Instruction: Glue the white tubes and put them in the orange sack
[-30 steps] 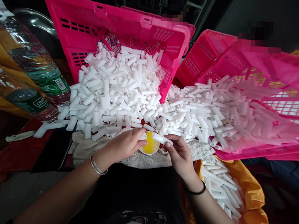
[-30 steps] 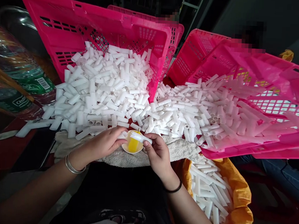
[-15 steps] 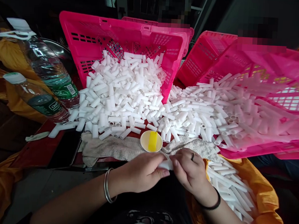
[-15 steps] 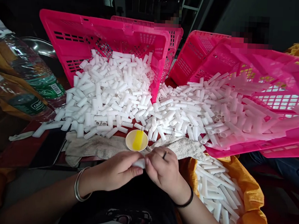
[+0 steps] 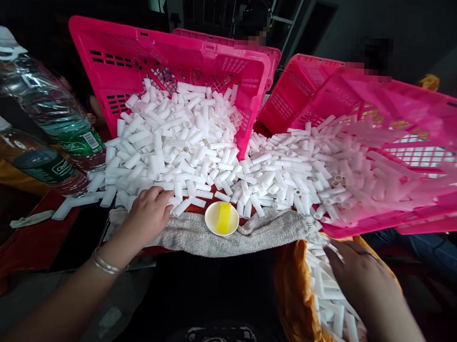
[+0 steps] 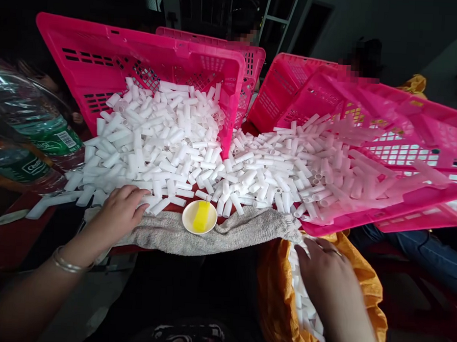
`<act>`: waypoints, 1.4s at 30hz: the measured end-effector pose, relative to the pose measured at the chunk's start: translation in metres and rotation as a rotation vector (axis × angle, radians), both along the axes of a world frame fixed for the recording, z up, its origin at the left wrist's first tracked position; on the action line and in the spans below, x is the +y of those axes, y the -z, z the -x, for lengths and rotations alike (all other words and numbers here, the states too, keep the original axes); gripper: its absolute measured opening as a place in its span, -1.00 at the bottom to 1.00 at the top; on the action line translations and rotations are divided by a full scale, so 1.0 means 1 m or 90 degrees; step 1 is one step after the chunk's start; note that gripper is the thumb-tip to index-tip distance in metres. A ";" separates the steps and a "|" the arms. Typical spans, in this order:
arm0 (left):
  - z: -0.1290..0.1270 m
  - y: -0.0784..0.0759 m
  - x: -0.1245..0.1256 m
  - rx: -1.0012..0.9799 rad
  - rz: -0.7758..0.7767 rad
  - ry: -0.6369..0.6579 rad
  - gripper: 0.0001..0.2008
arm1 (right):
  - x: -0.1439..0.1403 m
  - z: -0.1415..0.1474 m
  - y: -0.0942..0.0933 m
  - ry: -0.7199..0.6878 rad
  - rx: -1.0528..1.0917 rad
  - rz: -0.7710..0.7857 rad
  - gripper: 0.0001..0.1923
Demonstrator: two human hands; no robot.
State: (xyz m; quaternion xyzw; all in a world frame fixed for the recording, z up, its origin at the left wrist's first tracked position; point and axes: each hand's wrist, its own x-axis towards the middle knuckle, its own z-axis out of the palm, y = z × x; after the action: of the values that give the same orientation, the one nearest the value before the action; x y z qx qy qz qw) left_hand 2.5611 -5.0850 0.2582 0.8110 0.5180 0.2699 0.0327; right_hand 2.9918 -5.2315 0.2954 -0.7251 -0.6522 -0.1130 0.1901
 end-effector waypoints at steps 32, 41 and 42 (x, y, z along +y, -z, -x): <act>-0.076 0.041 0.003 -0.157 0.204 0.247 -0.10 | 0.089 0.129 0.064 -0.333 0.434 0.112 -0.75; -0.074 0.044 0.002 -0.200 0.239 0.234 -0.12 | 0.088 0.127 0.072 -0.368 0.468 0.093 -0.80; -0.074 0.044 0.002 -0.201 0.237 0.236 -0.12 | 0.088 0.126 0.073 -0.369 0.455 0.092 -0.82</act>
State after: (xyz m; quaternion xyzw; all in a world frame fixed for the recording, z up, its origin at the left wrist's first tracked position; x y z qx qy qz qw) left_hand 2.6347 -5.0828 0.2140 0.8199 0.3903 0.2823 0.3095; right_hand 2.8658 -5.1438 0.2227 -0.5174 -0.7278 0.2477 0.3759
